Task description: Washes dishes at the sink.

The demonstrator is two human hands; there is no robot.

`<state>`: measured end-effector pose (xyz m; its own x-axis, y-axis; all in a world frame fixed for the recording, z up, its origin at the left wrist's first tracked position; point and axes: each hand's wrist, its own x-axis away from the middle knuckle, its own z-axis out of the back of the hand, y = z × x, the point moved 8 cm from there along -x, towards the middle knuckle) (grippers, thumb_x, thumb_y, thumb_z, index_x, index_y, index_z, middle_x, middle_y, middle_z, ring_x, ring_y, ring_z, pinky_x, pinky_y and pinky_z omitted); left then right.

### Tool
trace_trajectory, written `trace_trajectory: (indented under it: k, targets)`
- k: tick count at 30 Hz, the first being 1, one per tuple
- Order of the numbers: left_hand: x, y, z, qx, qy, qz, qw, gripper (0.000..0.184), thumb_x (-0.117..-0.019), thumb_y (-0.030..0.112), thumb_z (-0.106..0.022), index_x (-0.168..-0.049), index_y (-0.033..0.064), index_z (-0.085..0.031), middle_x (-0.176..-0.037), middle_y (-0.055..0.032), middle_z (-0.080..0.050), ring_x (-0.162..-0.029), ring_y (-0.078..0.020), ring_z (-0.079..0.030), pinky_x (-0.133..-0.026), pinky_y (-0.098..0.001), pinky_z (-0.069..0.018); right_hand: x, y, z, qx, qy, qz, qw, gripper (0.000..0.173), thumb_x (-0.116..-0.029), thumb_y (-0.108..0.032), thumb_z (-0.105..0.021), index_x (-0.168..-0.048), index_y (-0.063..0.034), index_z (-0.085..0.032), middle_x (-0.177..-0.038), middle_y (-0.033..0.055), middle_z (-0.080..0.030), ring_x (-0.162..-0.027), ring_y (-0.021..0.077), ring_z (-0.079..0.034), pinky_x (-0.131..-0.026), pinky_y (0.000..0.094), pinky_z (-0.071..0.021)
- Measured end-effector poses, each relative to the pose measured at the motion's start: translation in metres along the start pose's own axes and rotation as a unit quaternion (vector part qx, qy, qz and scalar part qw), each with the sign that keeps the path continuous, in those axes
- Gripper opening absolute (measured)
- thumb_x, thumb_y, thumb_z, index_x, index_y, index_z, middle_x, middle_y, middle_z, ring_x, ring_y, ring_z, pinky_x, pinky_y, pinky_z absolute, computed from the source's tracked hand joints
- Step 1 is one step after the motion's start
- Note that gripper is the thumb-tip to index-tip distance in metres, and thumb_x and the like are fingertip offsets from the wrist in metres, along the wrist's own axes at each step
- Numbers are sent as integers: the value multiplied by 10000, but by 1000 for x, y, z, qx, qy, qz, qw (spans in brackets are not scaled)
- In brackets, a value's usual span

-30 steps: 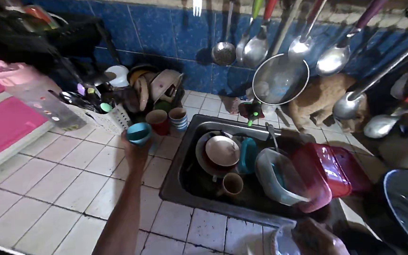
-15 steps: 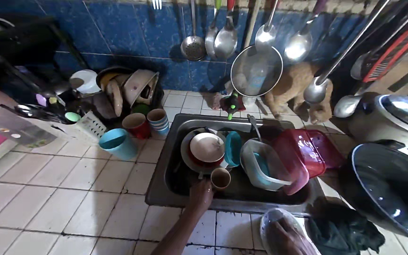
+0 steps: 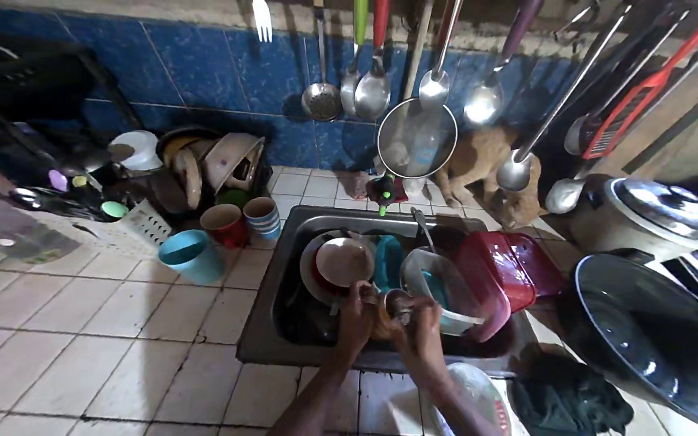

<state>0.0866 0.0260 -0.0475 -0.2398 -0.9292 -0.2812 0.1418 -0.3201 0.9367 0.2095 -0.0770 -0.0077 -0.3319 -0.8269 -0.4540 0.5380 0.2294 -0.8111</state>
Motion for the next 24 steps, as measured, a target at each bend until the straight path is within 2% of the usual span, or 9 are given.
trace_trajectory:
  k: [5,8,10,13,16,17,19,21,24]
  targets:
    - [-13,34,-4,-29,-68,0,997,286,-1044,155,-557,-1188,-70,-657,-880,-135,-741,-762,-185,-733,-764,-368,-621,12,-8,-49,137,-305,126,934,565,-896,-426,-747,-1221,32,-690,-1265,256,-670,-1208,383,-646,-1036,531,-518]
    - [-11,58,-3,-41,-5,-117,992,245,-989,94,-591,-1146,-71,-682,-886,-144,-746,-767,-199,-735,-743,-364,-616,-15,9,-50,-217,-245,-134,935,473,-1030,-241,-516,-1344,112,-527,-1234,122,-664,-1154,121,-628,-1022,277,-506]
    - [-11,65,0,-48,39,-209,976,227,-954,49,-621,-1125,-85,-687,-969,-169,-755,-871,-219,-751,-828,-346,-610,-29,16,-53,-475,-118,-308,816,728,-1055,-622,-201,-1271,-47,-591,-1062,53,-744,-956,115,-719,-834,302,-608]
    - [-35,64,-3,-54,-5,-229,972,250,-965,11,-593,-1172,-108,-666,-978,-185,-750,-903,-245,-747,-862,-368,-606,-46,19,-56,-483,-17,-361,798,758,-1060,-621,-107,-1153,-66,-614,-896,47,-733,-792,124,-717,-703,310,-615]
    - [-76,54,-16,-159,-220,-34,962,305,-998,3,-502,-1267,-86,-613,-1137,-251,-688,-1089,-355,-665,-998,-494,-502,-47,6,-56,-97,-151,-117,977,301,-1028,-128,-525,-1177,111,-630,-1026,126,-716,-951,164,-686,-857,326,-563]
    - [-81,51,-24,-211,-306,11,928,313,-986,-13,-519,-1281,-69,-608,-1227,-253,-654,-1187,-374,-617,-1056,-524,-459,-41,-7,-61,64,-199,68,976,392,-918,-242,-730,-1127,88,-697,-1082,152,-743,-1050,227,-716,-941,389,-579]
    - [-76,53,-39,-277,-408,-4,870,332,-928,-40,-597,-1257,-57,-639,-1240,-257,-653,-1204,-403,-602,-1045,-571,-450,-22,-10,-79,226,-283,281,889,469,-922,-427,-710,-1177,-34,-730,-1188,146,-737,-1166,283,-690,-1028,452,-542]
    - [-67,54,-45,-298,-431,-31,851,378,-938,-31,-596,-1315,-18,-624,-1247,-244,-663,-1205,-402,-614,-1051,-569,-452,-13,5,-91,243,-400,216,857,421,-1008,-307,-600,-1299,-11,-672,-1315,195,-674,-1290,331,-607,-1131,494,-436]
    - [-73,33,-25,-123,-312,-25,942,350,-970,-55,-503,-1297,-47,-629,-1129,-240,-677,-1022,-320,-668,-957,-472,-526,-38,1,-79,126,-440,19,889,482,-915,-228,-730,-1296,51,-634,-1280,220,-665,-1258,306,-608,-1122,483,-444]
